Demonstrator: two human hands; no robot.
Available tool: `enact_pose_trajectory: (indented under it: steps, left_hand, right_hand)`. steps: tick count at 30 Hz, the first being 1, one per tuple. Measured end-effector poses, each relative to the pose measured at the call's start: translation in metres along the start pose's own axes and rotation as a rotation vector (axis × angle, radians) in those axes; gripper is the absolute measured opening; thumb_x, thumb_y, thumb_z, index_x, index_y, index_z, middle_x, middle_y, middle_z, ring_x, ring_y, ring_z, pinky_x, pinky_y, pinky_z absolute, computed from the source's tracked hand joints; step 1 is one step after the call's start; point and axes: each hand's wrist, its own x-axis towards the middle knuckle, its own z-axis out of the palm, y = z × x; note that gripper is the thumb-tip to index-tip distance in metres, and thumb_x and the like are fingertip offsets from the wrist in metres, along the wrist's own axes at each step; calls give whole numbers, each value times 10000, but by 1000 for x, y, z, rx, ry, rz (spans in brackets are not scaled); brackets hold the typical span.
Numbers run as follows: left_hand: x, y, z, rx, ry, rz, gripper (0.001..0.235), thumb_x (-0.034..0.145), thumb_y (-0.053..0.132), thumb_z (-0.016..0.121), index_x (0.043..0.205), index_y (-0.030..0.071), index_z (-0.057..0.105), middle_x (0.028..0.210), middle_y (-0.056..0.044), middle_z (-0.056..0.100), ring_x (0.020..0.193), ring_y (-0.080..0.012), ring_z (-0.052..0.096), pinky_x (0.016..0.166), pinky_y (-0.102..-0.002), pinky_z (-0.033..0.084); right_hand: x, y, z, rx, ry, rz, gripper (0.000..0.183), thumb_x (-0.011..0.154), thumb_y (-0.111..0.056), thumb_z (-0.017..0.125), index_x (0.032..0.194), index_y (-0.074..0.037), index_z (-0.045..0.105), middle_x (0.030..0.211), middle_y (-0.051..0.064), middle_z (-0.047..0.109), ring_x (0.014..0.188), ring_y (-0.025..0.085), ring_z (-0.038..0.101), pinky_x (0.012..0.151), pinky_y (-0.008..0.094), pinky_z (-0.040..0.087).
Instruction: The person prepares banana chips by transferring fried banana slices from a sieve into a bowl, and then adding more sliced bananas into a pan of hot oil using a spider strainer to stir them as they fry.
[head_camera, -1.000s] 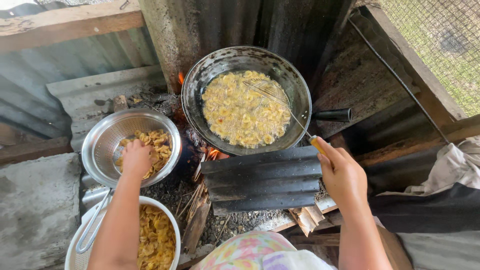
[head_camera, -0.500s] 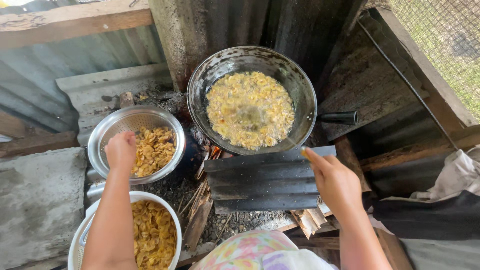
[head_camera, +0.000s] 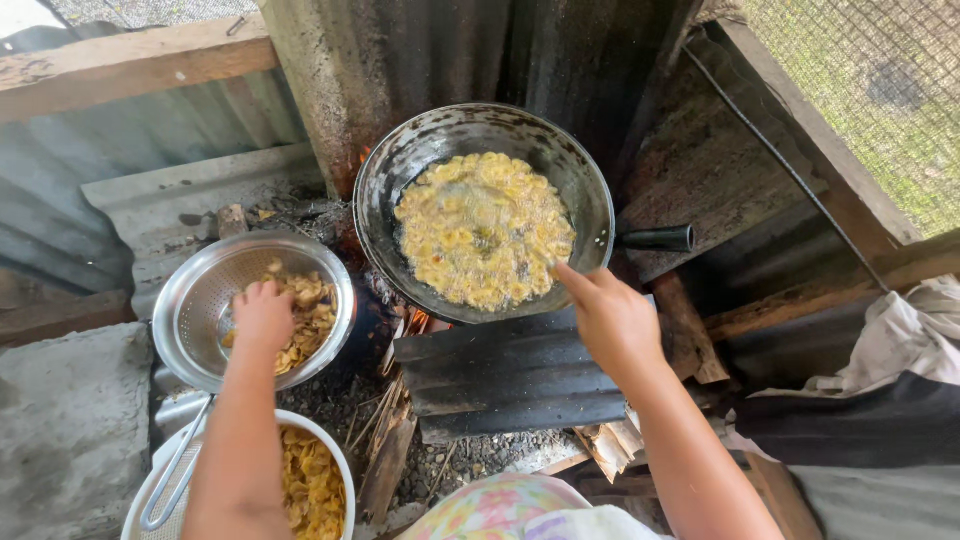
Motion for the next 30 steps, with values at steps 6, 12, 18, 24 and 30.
enact_pose_trajectory:
  steps: [6,12,18,24,30]
  left_hand:
    - [-29,-46,-16,-450,-42,-220,256,901,138,665,1112,205,793,1236,-115,639,1159,-329,623,1004,-475,504]
    - [-18,-19,-6,-661,325,-224,224,901,82,730,1124,108,737,1124,-143,618,1038,-340,646,935,-444,531]
    - [2,28,14,-393,259,-169,244,778,142,799,1018,110,767,1114,-125,638,1104,-362,566,931,-492,484]
    - [-6,-1,6,-356,331,-336,76,861,161,768,934,152,787,1097,-129,653,1100,-367,584,930,-482,495]
    - [-39,-35,-21,-915,441,-575,210,1014,133,657,1212,65,643,1062,-101,651,980,-270,637,918,-380,495]
  right_hand:
    - [-63,18,-63,56,-150,173,457,896,-174,664,1327,-327,684,862,23,693,725,257,694,622,398,533]
    - [-48,11,-24,-43,-98,97,377,924,-175,672,1273,-308,719,905,42,696,761,296,686,646,418,536]
    - [-42,23,-13,141,46,14,434,905,-106,647,1306,-265,695,934,21,718,790,276,705,637,416,535]
    - [-30,20,-3,2,14,0,393,939,-150,675,1308,-280,706,872,65,670,765,301,675,664,425,533]
    - [-90,27,-66,38,-19,62,434,870,-152,652,1275,-302,696,898,25,687,745,272,684,627,408,529]
